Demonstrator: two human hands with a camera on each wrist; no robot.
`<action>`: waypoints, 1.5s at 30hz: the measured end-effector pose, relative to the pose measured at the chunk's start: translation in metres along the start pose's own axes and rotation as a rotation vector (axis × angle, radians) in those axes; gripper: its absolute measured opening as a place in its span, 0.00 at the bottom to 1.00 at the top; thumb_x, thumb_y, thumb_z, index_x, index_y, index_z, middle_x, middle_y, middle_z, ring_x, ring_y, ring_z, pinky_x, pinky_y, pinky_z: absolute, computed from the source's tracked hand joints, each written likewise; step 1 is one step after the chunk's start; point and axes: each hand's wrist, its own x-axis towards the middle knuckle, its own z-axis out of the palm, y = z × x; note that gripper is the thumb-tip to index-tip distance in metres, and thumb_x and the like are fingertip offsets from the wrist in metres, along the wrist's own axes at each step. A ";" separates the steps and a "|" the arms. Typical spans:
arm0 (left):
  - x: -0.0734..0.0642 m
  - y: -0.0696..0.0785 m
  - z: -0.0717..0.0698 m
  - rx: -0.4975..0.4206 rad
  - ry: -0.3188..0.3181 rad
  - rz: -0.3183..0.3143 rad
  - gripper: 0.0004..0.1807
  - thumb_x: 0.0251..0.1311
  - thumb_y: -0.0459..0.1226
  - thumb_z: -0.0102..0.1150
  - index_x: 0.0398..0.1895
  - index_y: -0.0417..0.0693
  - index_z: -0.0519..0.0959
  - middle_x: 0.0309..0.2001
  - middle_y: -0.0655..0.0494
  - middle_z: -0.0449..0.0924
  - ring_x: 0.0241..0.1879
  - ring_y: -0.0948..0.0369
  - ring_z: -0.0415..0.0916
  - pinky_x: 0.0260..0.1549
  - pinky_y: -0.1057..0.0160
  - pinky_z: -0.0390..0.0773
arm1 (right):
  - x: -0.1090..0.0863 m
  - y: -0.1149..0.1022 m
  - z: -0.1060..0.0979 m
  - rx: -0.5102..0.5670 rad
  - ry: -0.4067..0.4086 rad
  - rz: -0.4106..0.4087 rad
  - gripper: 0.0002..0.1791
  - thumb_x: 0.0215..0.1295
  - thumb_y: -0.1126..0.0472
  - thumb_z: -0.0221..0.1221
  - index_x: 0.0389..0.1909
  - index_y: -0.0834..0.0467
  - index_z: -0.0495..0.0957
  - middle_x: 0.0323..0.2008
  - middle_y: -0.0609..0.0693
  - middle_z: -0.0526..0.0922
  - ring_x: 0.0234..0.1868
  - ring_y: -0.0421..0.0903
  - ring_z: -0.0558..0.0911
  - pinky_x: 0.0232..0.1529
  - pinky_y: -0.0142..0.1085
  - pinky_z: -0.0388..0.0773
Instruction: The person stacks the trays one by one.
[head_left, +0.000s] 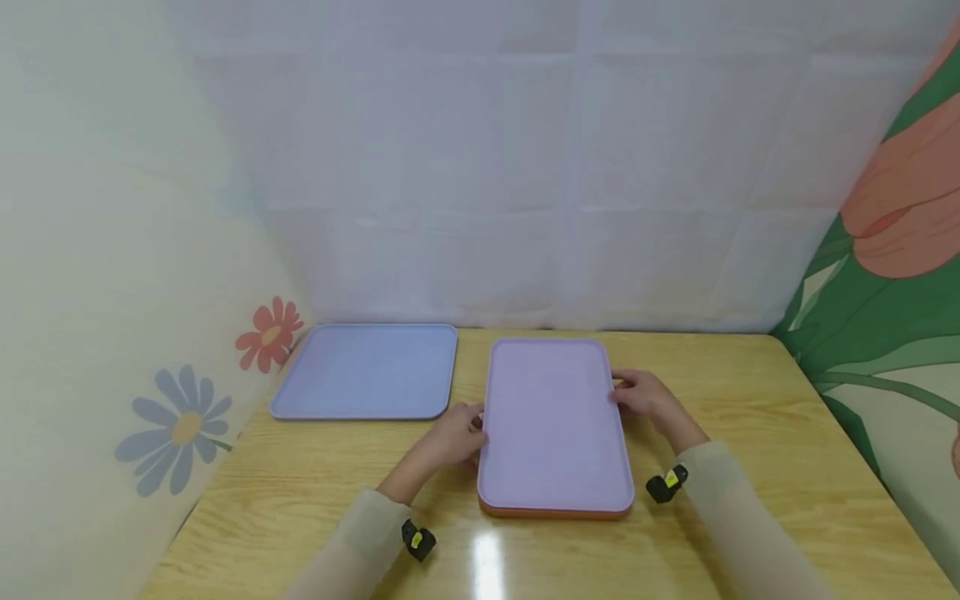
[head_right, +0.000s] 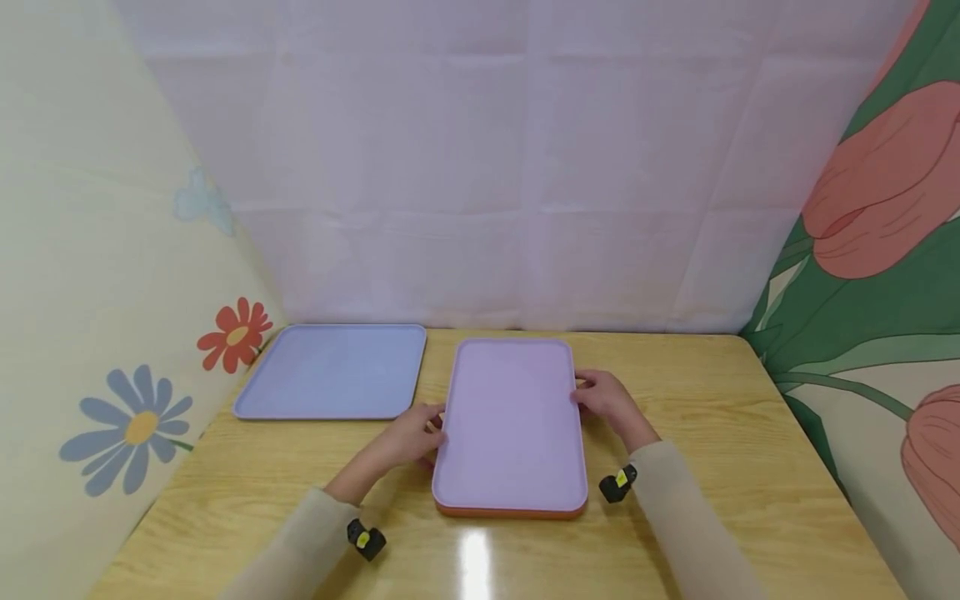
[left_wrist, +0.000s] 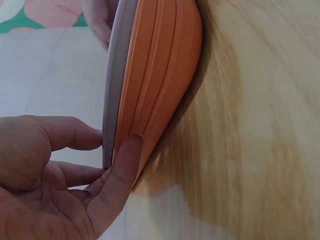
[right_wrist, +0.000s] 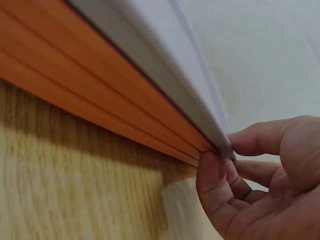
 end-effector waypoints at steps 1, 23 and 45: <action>0.000 0.000 0.000 -0.008 0.000 -0.007 0.29 0.56 0.24 0.56 0.64 0.23 0.70 0.40 0.36 0.81 0.30 0.52 0.82 0.20 0.62 0.84 | 0.001 0.001 0.000 0.007 0.000 0.003 0.32 0.64 0.71 0.58 0.70 0.72 0.65 0.43 0.64 0.82 0.34 0.44 0.83 0.41 0.37 0.84; -0.026 -0.046 -0.065 0.043 0.107 -0.183 0.27 0.68 0.36 0.57 0.66 0.29 0.69 0.55 0.34 0.79 0.47 0.47 0.82 0.34 0.57 0.85 | 0.003 0.012 -0.001 0.134 -0.093 0.104 0.34 0.72 0.66 0.54 0.75 0.69 0.57 0.62 0.70 0.75 0.56 0.57 0.80 0.51 0.47 0.84; -0.033 -0.120 -0.162 0.373 0.301 -0.293 0.35 0.62 0.41 0.56 0.62 0.17 0.65 0.59 0.17 0.68 0.59 0.27 0.67 0.60 0.34 0.70 | 0.005 0.018 -0.004 0.221 -0.138 0.133 0.36 0.72 0.62 0.56 0.78 0.63 0.55 0.68 0.68 0.69 0.58 0.53 0.78 0.57 0.47 0.81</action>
